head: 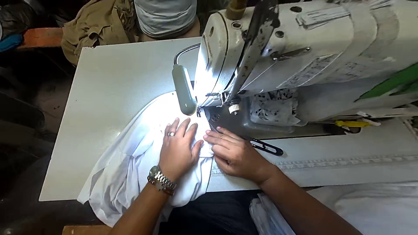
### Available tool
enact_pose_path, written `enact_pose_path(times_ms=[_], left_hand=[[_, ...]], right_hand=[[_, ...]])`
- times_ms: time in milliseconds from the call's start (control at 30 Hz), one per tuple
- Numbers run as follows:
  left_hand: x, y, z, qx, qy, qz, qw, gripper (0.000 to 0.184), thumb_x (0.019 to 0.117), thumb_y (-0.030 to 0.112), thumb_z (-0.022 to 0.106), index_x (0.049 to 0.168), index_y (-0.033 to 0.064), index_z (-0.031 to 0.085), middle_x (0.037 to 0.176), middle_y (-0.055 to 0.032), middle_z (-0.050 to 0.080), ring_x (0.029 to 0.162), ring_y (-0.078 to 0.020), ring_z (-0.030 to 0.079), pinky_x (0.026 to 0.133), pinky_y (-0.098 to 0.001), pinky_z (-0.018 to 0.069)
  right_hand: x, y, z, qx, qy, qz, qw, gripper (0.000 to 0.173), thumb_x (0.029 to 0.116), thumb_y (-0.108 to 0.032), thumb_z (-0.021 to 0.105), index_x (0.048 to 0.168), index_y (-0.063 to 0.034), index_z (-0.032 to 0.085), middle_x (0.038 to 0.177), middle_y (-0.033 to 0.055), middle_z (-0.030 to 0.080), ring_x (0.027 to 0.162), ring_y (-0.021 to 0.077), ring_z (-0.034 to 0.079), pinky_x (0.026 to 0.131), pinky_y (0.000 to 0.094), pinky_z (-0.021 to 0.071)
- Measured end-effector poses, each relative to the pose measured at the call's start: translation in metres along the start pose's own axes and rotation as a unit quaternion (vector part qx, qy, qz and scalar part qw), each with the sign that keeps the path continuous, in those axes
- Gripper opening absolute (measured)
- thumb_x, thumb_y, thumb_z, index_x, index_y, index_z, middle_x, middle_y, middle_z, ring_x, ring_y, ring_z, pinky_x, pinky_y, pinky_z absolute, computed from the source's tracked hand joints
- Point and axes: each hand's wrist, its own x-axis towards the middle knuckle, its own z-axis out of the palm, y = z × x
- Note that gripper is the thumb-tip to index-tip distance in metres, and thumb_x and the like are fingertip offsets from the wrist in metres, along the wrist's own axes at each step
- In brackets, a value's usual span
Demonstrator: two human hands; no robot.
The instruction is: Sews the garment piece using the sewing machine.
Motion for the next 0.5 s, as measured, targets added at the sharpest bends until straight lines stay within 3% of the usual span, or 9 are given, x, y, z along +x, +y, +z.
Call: enact_pose_path(times_ms=[67,233,500], left_hand=[[-0.005,-0.002,0.004,0.039,-0.004,-0.020,0.999,0.057,0.1048,0.052,0.040,0.150,0.0214,0.054,0.161,-0.0072,0.043,0.152,-0.0320,0.032,0.122,-0.0619,0.0189],[0.000,-0.008,0.003,0.047,-0.013,-0.009,0.999,0.060,0.1035,0.054,0.043,0.152,0.0198,0.051,0.163,-0.0065,0.040,0.153,-0.0306,0.031,0.123,-0.0607,0.0187],[0.003,-0.011,0.002,0.035,-0.015,-0.007,0.999,0.060,0.1030,0.054,0.044,0.152,0.0198,0.051,0.163,-0.0056,0.039,0.153,-0.0296,0.030,0.123,-0.0601,0.0184]], right_hand=[[-0.002,-0.002,0.001,-0.010,0.005,0.008,1.000,0.023,0.0886,-0.011,0.053,0.085,-0.0007,0.073,0.119,0.0154,0.073,0.125,0.0317,0.065,0.113,0.0486,0.0449],[-0.003,-0.005,0.003,-0.015,0.015,0.036,0.999,0.023,0.0897,-0.012,0.051,0.079,-0.0027,0.069,0.120,0.0128,0.074,0.127,0.0286,0.064,0.113,0.0479,0.0445],[0.000,-0.005,0.011,-0.008,0.048,0.070,0.996,0.023,0.0907,-0.008,0.049,0.084,-0.0008,0.070,0.120,0.0135,0.074,0.123,0.0279,0.066,0.110,0.0468,0.0466]])
